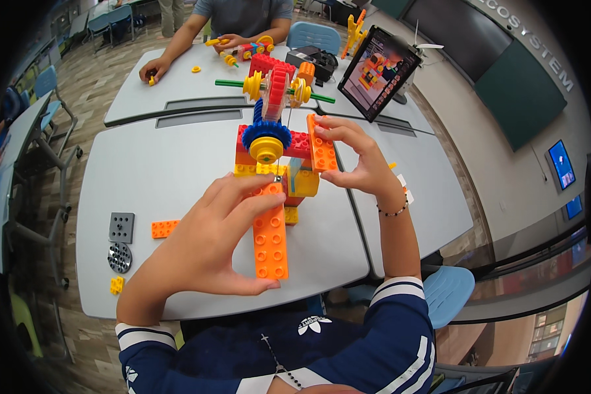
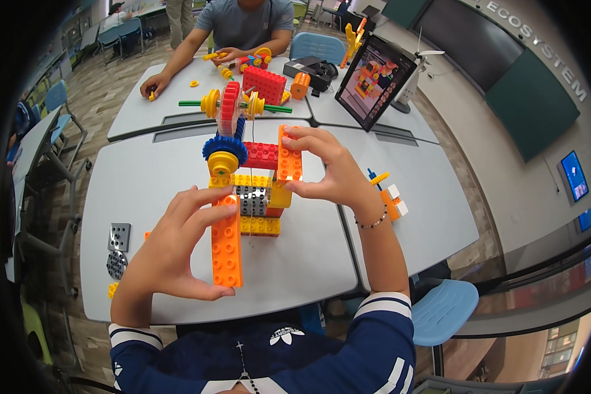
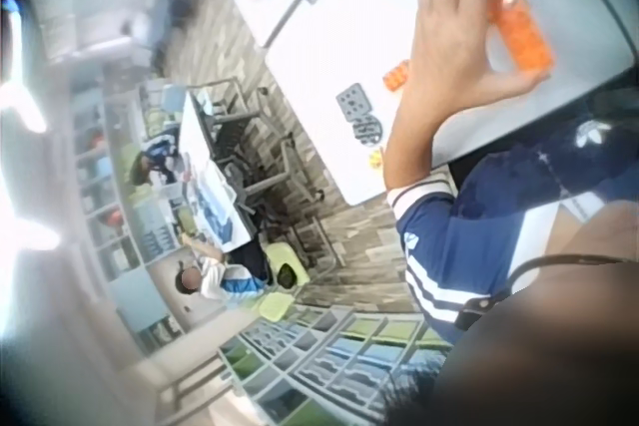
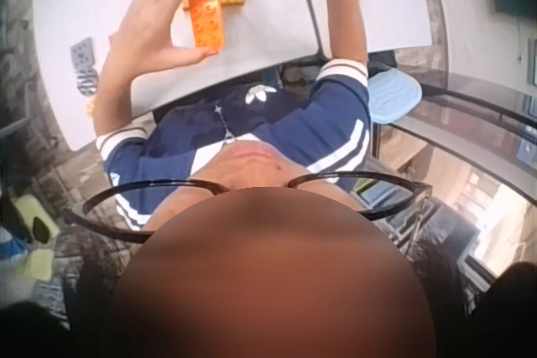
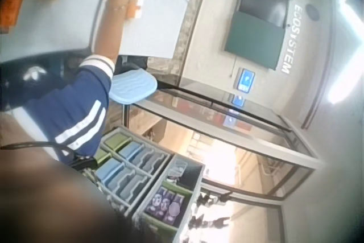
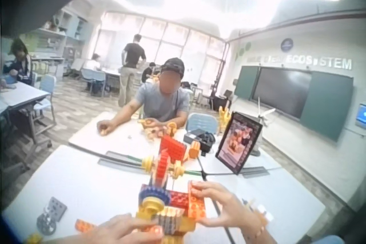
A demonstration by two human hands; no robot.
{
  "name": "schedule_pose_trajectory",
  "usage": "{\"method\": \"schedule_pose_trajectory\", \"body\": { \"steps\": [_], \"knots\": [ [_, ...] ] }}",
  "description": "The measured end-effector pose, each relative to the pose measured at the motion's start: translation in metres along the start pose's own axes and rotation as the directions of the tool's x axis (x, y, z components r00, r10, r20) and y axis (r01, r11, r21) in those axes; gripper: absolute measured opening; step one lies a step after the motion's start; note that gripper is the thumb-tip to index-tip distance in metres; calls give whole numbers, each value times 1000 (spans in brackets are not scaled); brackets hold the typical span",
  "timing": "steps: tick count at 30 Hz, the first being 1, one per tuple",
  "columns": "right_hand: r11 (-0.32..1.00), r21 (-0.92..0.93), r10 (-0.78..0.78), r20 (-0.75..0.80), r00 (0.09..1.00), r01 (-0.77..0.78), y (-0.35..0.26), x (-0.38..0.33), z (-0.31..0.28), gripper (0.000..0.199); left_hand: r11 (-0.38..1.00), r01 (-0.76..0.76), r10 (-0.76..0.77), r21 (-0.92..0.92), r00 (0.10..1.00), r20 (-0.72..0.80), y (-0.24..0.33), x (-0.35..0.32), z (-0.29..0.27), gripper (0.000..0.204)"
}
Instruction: The person assembles a colorful plastic gear and block structure on a table. They connect gears, rods, and plates, occasionally referencing a tablet for guidance, and repeatedly adjust and test the assembled mechanism.
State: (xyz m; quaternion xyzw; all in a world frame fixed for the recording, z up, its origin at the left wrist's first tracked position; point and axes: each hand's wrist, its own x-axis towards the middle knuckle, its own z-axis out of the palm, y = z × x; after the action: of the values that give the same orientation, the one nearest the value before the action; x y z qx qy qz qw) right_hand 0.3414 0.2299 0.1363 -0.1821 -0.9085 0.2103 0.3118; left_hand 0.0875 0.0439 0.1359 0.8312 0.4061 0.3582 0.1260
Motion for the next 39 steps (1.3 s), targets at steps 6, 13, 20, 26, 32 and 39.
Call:
{"method": "schedule_pose_trajectory", "body": {
  "steps": [6, 13, 20, 26, 32, 39],
  "knots": [
    [998, -62, 11, 47, 999, -9, -2, 4, -5, 59, 1000, 14, -13, 7, 1000, -28, -3, -2, 2, 89],
    [999, -50, -24, -130, 991, 17, -30, -16, -14, 63, 991, 18, -18, -135, 1000, 1, -8, -4, 12, 86],
    [991, 84, -118, 227, 967, 101, -105, -65, -1, 69, 931, 55, -30, -360, 997, 75, 7, 2, 26, 98],
    [998, 59, -21, 98, 995, 15, -124, -74, 8, 72, 968, -35, 45, -249, 998, 33, 32, 16, 36, 101],
    [995, 87, 32, 120, 992, -43, -117, -71, 5, 73, 977, -132, 126, -165, 991, -44, 42, 22, 43, 98],
    [970, 216, 89, 88, 992, -107, -92, -71, -1, 80, 987, -98, 105, -124, 993, 53, 37, 13, 16, 96]
  ]
}}
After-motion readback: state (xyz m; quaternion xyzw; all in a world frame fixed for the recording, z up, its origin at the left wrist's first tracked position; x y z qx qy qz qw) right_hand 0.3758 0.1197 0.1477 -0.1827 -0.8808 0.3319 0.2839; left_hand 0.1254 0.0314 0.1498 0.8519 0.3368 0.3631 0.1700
